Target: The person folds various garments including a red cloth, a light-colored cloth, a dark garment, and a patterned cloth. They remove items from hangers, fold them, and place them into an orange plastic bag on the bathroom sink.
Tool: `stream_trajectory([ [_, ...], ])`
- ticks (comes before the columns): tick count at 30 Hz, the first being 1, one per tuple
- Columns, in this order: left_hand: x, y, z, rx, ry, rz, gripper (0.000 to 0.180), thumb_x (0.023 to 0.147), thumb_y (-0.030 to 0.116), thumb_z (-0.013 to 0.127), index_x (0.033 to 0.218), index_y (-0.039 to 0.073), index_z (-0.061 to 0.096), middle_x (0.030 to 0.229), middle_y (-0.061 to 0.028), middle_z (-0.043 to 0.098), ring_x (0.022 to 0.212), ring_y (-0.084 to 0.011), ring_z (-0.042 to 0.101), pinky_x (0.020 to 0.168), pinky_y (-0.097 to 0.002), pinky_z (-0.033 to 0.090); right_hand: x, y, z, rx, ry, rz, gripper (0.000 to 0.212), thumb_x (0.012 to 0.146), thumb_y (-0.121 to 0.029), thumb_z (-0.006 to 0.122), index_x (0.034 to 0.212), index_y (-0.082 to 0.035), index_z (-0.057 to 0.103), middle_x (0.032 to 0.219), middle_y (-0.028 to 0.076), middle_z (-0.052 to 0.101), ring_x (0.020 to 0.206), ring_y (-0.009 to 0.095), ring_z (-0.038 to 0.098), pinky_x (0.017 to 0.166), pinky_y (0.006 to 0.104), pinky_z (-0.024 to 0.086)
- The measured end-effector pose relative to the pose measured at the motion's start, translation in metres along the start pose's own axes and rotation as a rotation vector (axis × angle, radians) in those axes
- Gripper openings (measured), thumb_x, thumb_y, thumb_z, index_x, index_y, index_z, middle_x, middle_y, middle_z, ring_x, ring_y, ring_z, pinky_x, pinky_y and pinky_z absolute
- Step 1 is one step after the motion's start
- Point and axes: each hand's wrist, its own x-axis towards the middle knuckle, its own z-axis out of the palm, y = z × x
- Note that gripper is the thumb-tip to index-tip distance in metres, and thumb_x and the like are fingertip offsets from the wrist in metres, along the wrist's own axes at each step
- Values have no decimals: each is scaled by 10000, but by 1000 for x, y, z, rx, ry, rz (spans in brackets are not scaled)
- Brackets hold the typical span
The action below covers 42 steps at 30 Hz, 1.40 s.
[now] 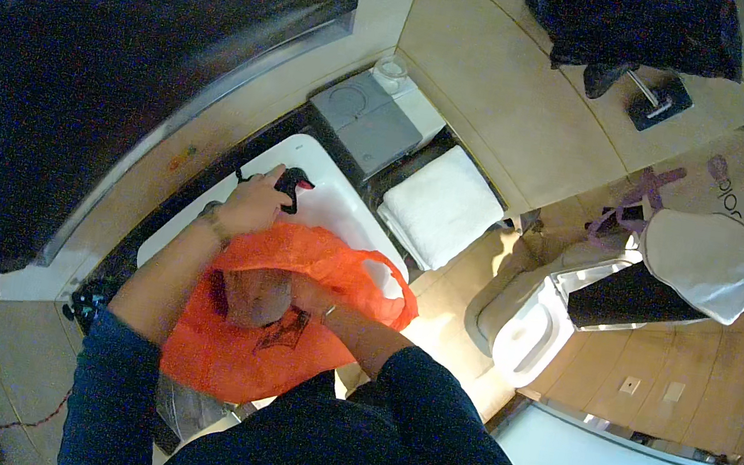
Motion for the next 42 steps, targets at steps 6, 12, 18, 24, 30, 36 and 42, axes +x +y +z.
stream_trajectory([
  [6,92,-56,91,28,-145,-167,403,782,448,674,1128,242,690,1569,-94,166,1377,-424,239,1073,-625,230,-18,15,5,22,30,18,363,854,-125,543,1199,-21,589,1146,173,643,1030,285,617,906,387,486],
  [12,95,-43,60,-763,499,-7,97,745,99,666,806,24,654,734,-111,660,720,-231,649,685,-310,493,-16,27,3,40,20,8,361,866,-125,521,1209,-30,582,1144,171,637,1000,287,620,883,395,491],
  [18,41,35,-31,-1200,658,140,216,725,20,716,911,50,611,898,-14,624,831,-108,577,733,-246,472,-11,23,-2,-8,21,21,359,877,-124,498,1218,-39,574,1143,169,631,969,289,622,861,404,496],
  [24,-27,110,-53,-980,624,420,248,754,-13,677,990,21,610,1012,-57,634,941,-135,599,845,-269,475,-51,13,-4,140,129,-88,359,889,-124,475,1227,-48,567,1141,168,624,939,292,625,839,413,502],
  [30,-89,169,-36,-1237,346,213,261,718,-31,625,970,37,609,959,-12,586,923,-135,553,883,-266,434,-130,-36,-31,829,213,-346,361,865,-85,495,1215,-48,577,1105,182,633,912,327,635,803,429,510],
  [36,-126,248,-12,-1345,428,159,313,645,-47,544,951,5,584,953,-46,569,873,-154,553,823,-258,454,-255,-46,-132,142,475,-140,379,870,-122,587,1226,5,554,1136,201,616,940,307,644,812,386,524],
  [42,-116,339,31,-1548,439,251,373,625,-98,455,970,-7,564,907,-93,590,796,-192,609,736,-298,538,-413,-10,-225,159,920,-173,288,897,-157,620,1140,-3,616,965,155,681,786,220,666,706,331,535],
])
